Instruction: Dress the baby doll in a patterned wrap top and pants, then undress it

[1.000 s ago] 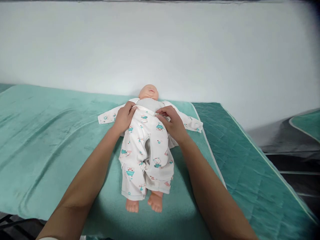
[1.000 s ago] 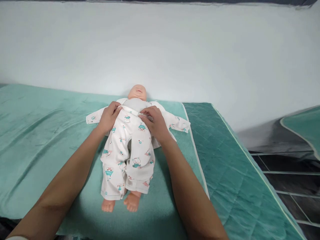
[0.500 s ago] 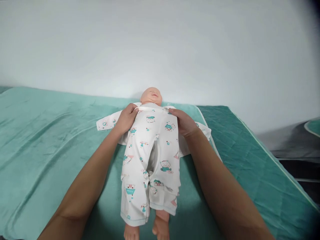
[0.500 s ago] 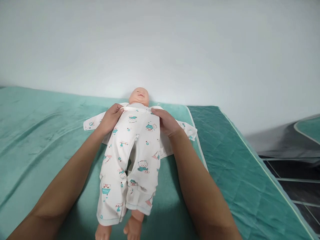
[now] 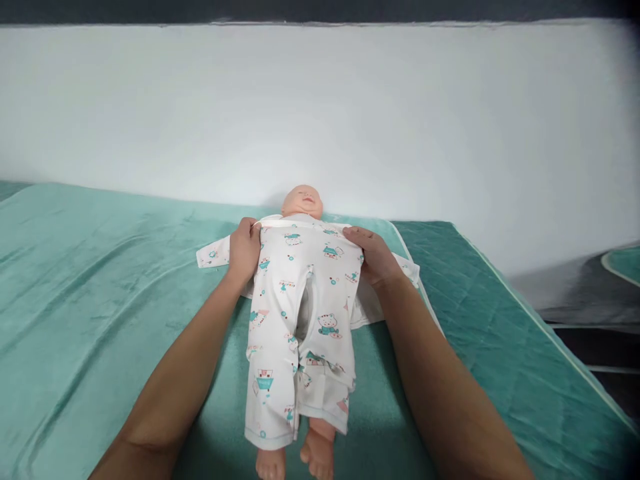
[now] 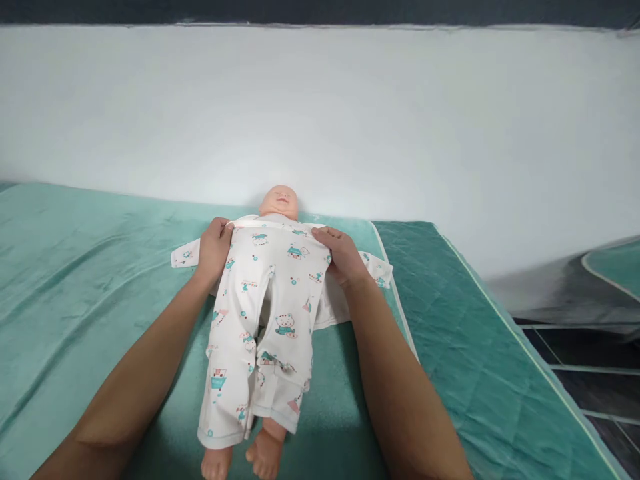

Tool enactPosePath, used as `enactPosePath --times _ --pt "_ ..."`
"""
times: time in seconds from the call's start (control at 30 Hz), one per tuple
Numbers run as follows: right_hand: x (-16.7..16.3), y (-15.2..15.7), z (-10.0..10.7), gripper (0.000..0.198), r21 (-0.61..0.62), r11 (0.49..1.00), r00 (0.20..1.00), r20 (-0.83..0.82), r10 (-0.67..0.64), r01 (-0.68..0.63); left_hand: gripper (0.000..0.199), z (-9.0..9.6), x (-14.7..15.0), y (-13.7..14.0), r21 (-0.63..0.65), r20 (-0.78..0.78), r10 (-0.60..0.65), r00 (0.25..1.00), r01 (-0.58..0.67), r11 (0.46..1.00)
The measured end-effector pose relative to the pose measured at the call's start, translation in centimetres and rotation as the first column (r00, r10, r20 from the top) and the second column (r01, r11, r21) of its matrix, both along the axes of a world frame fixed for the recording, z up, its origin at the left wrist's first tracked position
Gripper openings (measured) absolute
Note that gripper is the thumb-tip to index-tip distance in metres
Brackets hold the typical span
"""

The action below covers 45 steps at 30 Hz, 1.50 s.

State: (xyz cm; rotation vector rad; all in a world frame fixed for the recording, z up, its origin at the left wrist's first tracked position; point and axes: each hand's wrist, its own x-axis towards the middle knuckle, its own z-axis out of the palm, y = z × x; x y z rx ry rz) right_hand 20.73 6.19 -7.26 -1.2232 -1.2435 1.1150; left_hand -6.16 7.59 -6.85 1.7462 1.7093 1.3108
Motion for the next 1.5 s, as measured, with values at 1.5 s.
enactPosePath --times 1.5 --pt "0.4 -1.3 -0.8 0.014 0.019 0.97 0.913 0.342 0.221 -0.242 0.018 0.2 -1.3 -1.8 -0.422 -0.046 -0.368 0.929 0.316 0.85"
